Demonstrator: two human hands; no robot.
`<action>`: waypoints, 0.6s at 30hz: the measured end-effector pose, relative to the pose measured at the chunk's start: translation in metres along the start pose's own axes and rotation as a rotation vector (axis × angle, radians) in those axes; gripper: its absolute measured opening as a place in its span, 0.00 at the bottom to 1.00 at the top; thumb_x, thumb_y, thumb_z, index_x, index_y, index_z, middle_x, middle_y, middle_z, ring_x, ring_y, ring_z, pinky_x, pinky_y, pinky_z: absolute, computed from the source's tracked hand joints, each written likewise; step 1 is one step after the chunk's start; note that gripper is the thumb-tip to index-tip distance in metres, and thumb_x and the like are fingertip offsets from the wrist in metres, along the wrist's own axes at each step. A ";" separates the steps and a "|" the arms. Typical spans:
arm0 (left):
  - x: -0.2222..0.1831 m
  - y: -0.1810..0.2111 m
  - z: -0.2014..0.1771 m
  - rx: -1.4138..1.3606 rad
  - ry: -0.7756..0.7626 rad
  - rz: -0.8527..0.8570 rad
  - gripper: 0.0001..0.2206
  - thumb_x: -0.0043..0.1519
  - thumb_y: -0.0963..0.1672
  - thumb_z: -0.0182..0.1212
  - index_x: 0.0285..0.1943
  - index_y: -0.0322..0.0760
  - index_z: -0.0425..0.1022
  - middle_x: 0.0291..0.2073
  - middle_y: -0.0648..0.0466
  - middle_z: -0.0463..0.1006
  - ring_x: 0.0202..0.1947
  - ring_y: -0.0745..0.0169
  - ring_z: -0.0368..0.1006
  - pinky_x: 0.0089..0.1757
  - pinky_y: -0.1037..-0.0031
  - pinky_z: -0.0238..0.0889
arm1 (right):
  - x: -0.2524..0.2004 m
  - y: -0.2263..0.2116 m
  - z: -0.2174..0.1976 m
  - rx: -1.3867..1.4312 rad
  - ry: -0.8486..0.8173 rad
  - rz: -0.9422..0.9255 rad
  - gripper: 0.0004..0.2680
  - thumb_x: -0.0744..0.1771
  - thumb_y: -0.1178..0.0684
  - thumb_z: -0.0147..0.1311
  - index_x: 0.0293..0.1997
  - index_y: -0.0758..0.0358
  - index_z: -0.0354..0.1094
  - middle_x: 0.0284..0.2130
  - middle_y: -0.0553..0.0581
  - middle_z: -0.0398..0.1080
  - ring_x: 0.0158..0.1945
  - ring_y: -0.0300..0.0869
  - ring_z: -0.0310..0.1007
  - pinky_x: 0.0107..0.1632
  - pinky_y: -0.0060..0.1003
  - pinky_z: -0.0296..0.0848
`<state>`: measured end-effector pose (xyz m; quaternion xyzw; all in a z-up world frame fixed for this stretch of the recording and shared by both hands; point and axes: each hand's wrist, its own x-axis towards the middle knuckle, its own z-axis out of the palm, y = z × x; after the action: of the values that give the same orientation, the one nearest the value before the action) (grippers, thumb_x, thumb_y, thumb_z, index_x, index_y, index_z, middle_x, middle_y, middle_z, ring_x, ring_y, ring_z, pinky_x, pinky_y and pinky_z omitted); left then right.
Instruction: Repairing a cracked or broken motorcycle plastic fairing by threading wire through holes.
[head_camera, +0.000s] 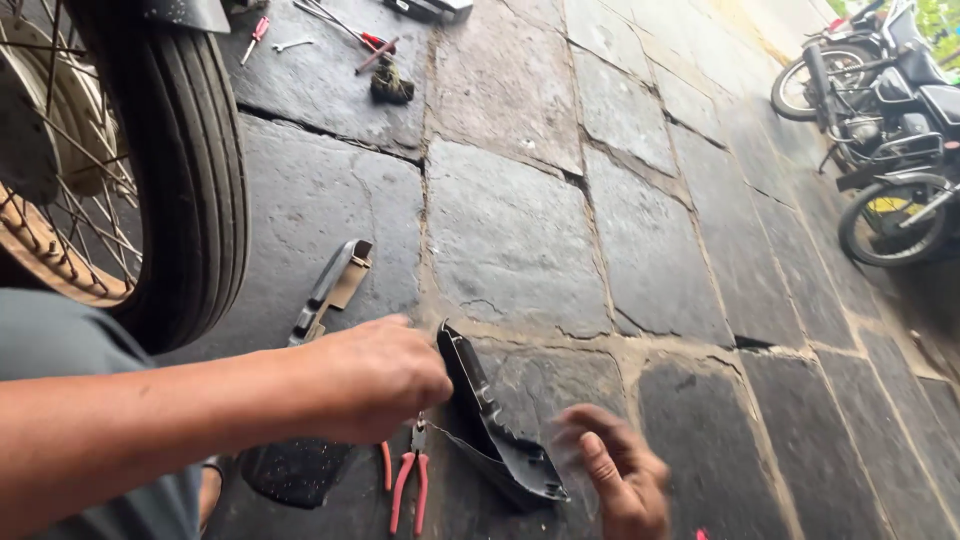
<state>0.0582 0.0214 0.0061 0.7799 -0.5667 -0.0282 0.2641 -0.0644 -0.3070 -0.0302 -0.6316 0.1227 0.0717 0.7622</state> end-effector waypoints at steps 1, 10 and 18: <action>0.004 -0.009 0.008 -0.003 -0.005 -0.003 0.03 0.52 0.41 0.62 0.27 0.38 0.74 0.25 0.53 0.73 0.31 0.52 0.72 0.37 0.61 0.64 | -0.001 -0.009 0.004 0.004 0.000 0.005 0.14 0.65 0.52 0.56 0.50 0.74 0.74 0.39 0.73 0.80 0.36 0.53 0.81 0.36 0.46 0.79; 0.022 -0.032 0.042 -0.790 -0.385 -0.629 0.05 0.54 0.39 0.69 0.30 0.31 0.77 0.21 0.54 0.74 0.26 0.66 0.67 0.31 0.67 0.62 | -0.008 0.002 0.019 -0.928 -0.162 -0.577 0.26 0.61 0.49 0.69 0.63 0.69 0.65 0.63 0.66 0.68 0.70 0.56 0.62 0.69 0.53 0.60; 0.028 -0.034 0.042 -0.754 -0.426 -0.684 0.06 0.53 0.40 0.70 0.29 0.30 0.77 0.22 0.54 0.76 0.27 0.66 0.70 0.33 0.68 0.64 | 0.015 0.017 0.033 -1.325 -0.036 -0.971 0.18 0.63 0.38 0.60 0.47 0.62 0.77 0.42 0.54 0.81 0.52 0.46 0.77 0.57 0.45 0.68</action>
<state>0.0834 -0.0128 -0.0379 0.7481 -0.2724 -0.4706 0.3805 -0.0513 -0.2716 -0.0448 -0.9321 -0.2444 -0.1983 0.1794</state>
